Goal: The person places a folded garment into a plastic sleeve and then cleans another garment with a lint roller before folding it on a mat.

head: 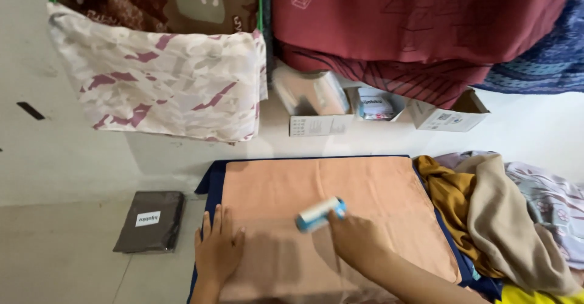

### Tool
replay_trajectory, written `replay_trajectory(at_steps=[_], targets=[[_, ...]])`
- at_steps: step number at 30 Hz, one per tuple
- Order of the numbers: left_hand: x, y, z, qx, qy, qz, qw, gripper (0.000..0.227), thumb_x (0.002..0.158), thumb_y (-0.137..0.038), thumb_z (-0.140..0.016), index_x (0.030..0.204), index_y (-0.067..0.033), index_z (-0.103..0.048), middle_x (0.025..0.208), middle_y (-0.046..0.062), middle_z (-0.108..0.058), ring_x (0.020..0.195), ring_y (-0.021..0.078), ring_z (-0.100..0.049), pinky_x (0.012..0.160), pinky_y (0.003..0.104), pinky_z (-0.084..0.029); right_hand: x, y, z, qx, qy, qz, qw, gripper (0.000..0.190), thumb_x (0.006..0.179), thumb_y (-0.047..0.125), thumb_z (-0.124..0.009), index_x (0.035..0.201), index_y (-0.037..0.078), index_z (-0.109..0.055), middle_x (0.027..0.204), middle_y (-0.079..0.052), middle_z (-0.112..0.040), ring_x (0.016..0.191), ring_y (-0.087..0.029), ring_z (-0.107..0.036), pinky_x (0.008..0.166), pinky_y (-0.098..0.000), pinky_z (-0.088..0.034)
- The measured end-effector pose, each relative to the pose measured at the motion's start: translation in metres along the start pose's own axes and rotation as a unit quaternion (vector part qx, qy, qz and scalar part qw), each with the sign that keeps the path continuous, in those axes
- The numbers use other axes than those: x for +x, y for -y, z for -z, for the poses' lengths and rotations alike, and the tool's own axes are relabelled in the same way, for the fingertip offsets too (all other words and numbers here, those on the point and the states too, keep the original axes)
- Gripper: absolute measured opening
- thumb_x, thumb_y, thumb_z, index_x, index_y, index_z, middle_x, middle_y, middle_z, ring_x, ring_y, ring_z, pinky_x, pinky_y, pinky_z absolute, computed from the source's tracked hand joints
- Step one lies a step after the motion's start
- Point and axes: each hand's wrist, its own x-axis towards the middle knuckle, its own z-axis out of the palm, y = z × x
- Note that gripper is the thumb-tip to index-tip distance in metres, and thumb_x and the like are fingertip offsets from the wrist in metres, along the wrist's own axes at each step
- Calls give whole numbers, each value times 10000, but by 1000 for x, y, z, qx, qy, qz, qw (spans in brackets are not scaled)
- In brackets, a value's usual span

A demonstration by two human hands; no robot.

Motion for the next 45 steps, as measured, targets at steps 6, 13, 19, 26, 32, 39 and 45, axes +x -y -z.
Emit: replay_trajectory(at_steps=[6, 13, 19, 26, 32, 39, 45], targets=[[3, 2, -1, -17, 81, 19, 996, 744, 937, -603, -401, 1569, -214, -347, 1663, 37, -323, 1522, 353, -293, 1148, 539, -308, 101, 12, -28, -29, -152, 12, 988, 520, 934, 133, -500, 1411, -51, -410, 950, -220, -710, 644, -269, -730, 471, -360, -576], [4, 4, 0, -9, 71, 21, 997, 740, 923, -607, -428, 1559, -233, -370, 1645, 29, -360, 1504, 349, -339, 1114, 530, -372, 121, 17, -35, -65, -192, -16, 979, 558, 913, 159, -555, 1447, 13, -479, 684, -140, -682, 449, -206, -628, 366, -315, -479], [0, 3, 0, -23, 25, 17, 999, 728, 901, -578, -478, 1534, -220, -438, 1629, 30, -416, 1497, 336, -380, 1101, 501, -389, 27, -4, -2, 34, -73, 3, 997, 362, 956, 181, -481, 1297, 61, -463, 749, -159, -709, 632, -354, -711, 540, -462, -545], [2, 4, -1, -26, 61, 22, 998, 755, 916, -596, -446, 1548, -186, -415, 1654, 26, -372, 1512, 336, -343, 1130, 504, -350, -82, -40, 39, 39, 112, 24, 993, 286, 925, 230, -520, 1203, 180, -564, 881, -148, -722, 798, -402, -714, 700, -529, -557], [4, 2, 4, -2, 115, 39, 993, 760, 936, -618, -364, 1583, -220, -342, 1691, -23, -289, 1547, 275, -271, 1150, 464, -313, -91, -48, 15, 10, 56, 2, 998, 251, 870, 152, -530, 1113, 119, -585, 790, -137, -718, 679, -359, -727, 574, -475, -578], [3, 2, 6, 11, 57, 6, 998, 746, 938, -623, -384, 1563, -215, -392, 1656, 23, -375, 1510, 333, -356, 1108, 467, -364, 16, -37, -19, -11, -177, -17, 984, 228, 957, 135, -464, 1142, 28, -545, 711, -122, -695, 533, -278, -700, 426, -388, -542], [10, 0, 19, 2, 158, 38, 987, 739, 959, -614, -328, 1592, -234, -307, 1698, -6, -257, 1561, 301, -234, 1157, 475, -300, 98, -42, -28, -79, -148, -39, 985, 490, 970, 166, -471, 1410, -47, -430, 812, -173, -729, 522, -233, -706, 406, -334, -543]])
